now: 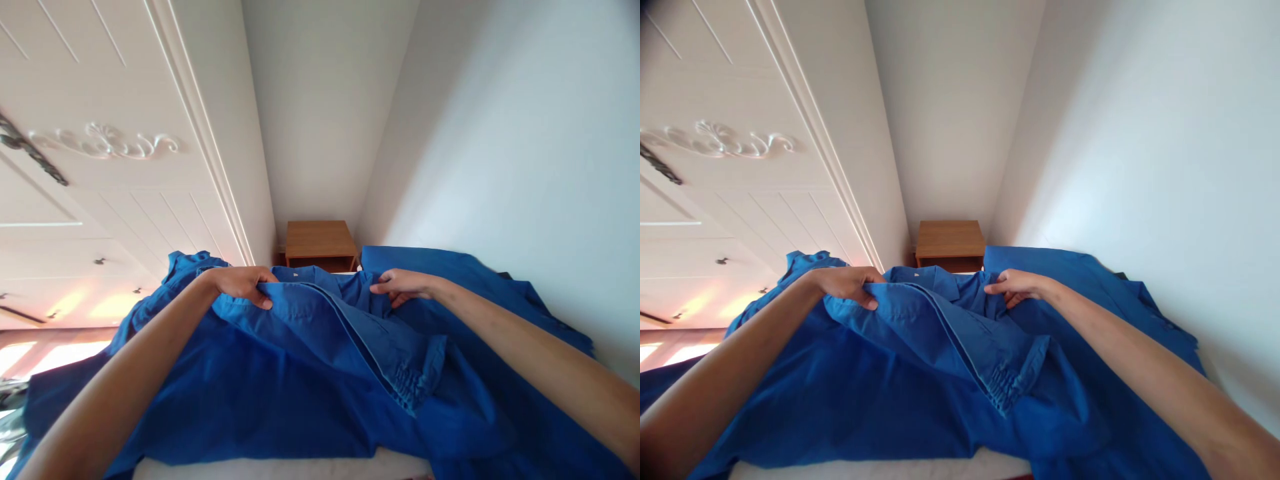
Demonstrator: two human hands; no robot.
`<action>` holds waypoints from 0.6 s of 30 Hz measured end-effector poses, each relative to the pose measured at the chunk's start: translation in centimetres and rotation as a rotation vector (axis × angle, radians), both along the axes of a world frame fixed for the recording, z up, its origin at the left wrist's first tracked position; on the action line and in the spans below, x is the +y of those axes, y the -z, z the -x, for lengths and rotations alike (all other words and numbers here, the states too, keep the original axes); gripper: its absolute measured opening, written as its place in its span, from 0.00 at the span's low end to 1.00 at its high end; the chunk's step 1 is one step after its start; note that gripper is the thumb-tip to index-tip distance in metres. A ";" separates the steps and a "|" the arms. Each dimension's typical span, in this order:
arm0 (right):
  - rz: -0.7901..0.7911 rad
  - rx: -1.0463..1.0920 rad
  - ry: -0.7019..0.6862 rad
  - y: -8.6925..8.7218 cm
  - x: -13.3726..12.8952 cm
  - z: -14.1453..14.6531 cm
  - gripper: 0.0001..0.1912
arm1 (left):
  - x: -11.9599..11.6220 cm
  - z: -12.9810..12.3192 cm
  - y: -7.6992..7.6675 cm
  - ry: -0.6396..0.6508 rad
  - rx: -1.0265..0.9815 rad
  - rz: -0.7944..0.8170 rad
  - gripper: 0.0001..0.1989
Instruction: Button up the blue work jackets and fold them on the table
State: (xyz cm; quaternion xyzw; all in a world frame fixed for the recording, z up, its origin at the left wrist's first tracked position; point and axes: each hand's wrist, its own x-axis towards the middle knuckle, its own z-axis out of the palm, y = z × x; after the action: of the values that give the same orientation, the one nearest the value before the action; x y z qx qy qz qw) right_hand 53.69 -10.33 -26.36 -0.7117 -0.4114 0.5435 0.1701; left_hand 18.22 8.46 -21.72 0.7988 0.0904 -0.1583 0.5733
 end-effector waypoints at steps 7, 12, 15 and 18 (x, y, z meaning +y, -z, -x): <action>0.047 -0.360 -0.111 -1.0 -2.0 2.1 0.22 | -0.9 0.5 0.3 0.017 0.010 0.016 0.09; -0.172 -0.084 0.005 -3.7 -5.6 0.5 0.19 | -1.3 1.4 -0.1 0.023 0.037 0.032 0.10; -0.206 -0.102 0.192 -3.3 -8.7 -1.2 0.17 | -1.3 1.5 0.2 -0.021 0.006 0.005 0.10; -0.180 -0.219 0.363 -1.7 -9.9 -1.8 0.16 | -1.5 0.9 0.5 -0.051 -0.005 -0.019 0.10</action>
State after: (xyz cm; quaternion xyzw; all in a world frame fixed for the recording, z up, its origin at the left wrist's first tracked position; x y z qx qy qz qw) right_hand 55.53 -20.28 -24.70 -0.8107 -0.3394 0.3846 0.2822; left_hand 17.32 7.01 -22.19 0.8019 0.1107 -0.1410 0.5699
